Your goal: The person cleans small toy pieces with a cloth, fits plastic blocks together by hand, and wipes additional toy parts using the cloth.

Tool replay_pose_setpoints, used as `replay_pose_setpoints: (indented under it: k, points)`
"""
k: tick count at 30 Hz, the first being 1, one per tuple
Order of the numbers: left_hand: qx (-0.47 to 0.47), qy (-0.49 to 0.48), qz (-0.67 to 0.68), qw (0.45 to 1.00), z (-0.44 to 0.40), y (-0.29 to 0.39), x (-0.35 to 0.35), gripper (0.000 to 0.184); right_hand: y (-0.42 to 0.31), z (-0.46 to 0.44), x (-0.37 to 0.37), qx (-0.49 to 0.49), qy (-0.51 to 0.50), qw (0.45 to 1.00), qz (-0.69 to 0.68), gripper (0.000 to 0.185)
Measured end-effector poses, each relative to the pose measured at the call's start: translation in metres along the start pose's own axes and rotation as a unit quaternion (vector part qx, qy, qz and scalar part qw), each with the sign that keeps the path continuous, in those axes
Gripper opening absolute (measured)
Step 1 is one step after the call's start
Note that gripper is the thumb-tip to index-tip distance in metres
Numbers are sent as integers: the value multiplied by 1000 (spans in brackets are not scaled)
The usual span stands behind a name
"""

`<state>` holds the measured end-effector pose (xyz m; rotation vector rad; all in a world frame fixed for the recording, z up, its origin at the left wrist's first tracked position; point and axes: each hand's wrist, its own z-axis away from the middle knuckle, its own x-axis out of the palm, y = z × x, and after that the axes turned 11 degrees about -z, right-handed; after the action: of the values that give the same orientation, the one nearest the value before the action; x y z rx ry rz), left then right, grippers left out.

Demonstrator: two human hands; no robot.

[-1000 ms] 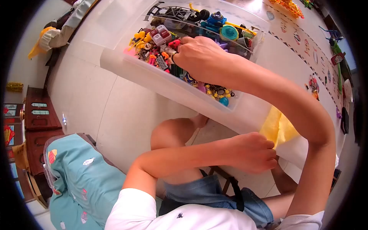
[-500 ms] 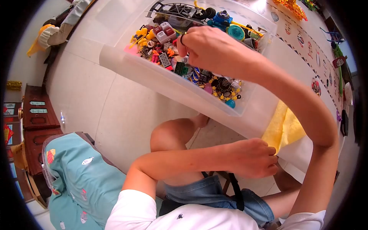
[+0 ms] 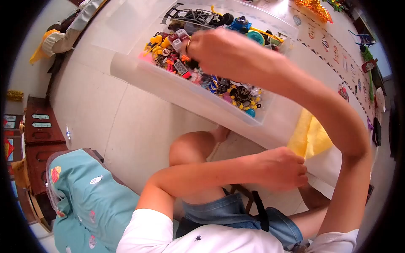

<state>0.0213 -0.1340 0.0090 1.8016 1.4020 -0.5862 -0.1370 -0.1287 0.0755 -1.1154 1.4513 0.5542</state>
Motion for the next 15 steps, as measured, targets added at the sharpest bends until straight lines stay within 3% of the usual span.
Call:
replay_pose_setpoints:
  k: [2,3,5,6,8,10,13,14,15]
  points:
    - [-53,-9,98,994,-1,1,-5,10,-8,18,-33,14,165,986,-18,19]
    - [-142,4,270,952,-3,0,-12,12,-21,38,-54,27,219,975,-25,20]
    - [-244,70,547,798,-2,-11,-25,23,-52,91,-79,121,289,949,-34,25]
    - [-268,118,620,728,-1,-17,-26,28,-60,119,-84,76,301,950,44,29]
    - [-303,183,684,638,-3,-22,-29,38,-79,175,-77,92,280,950,103,32]
    - [-319,202,691,616,-12,-17,-25,49,-97,215,-60,107,250,954,128,35]
    - [-330,165,587,721,-28,-6,-15,39,-105,238,-38,100,239,954,154,35]
    - [-324,122,593,726,-21,-6,-17,38,-108,234,-31,83,263,941,196,22]
    - [-329,120,606,714,-22,-8,-17,36,-107,239,-31,94,276,941,172,22]
